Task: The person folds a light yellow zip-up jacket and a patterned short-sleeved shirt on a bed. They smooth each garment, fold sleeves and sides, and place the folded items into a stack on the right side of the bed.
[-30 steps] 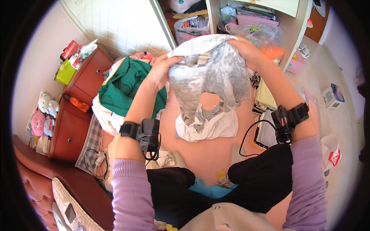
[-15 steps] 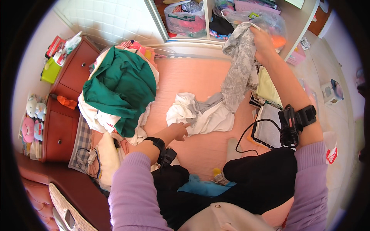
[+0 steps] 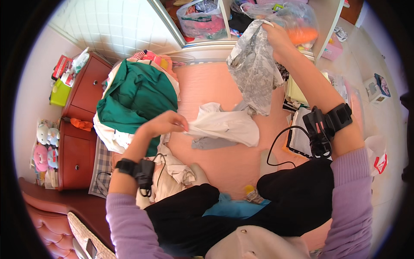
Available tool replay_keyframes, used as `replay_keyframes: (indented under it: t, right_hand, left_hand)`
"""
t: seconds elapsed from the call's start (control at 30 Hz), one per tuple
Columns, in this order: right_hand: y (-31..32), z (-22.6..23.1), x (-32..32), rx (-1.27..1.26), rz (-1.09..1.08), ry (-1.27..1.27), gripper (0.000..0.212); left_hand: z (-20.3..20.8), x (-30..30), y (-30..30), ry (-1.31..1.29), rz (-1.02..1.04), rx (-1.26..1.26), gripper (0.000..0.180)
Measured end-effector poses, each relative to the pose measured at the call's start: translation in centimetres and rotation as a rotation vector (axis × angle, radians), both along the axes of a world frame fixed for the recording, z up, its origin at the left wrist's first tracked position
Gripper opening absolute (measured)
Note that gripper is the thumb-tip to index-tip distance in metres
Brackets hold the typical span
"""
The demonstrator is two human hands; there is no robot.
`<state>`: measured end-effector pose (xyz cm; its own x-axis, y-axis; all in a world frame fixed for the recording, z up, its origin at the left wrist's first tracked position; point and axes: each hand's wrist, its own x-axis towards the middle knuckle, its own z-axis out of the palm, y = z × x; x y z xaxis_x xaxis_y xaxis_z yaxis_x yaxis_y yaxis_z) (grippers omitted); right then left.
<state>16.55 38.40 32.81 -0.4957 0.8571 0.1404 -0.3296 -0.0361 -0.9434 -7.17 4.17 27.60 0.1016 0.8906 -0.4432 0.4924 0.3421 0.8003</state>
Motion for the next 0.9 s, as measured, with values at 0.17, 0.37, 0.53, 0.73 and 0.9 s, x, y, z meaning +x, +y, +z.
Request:
replay_keyframes:
  t: [0.17,0.37,0.53,0.73,0.9]
  right_hand:
    - [-0.4,0.6,-0.2,0.048,0.029,-0.036,0.023]
    - [-1.2,1.2,-0.4,-0.069,0.094,0.005,0.021]
    - [-2.8,2.5,-0.7,-0.043,0.228,-0.052,0.021]
    - [-4.2,5.2,-0.6,0.165,0.619,-0.138,0.022]
    - [-6.0,7.8,-0.5,0.438,0.765,-0.259,0.024]
  left_hand:
    - [15.7,-2.8,-8.9,0.059,0.404,0.372,0.009]
    - [28.2,-6.4,-25.2,-0.166,0.614,0.988,0.026]
    - [30.8,-5.4,-29.1,-0.093,0.711,0.991,0.033]
    - [24.0,-2.4,-14.9,0.691,0.718,0.534,0.034]
    - [18.6,0.5,0.6,0.354,0.257,0.562,0.037]
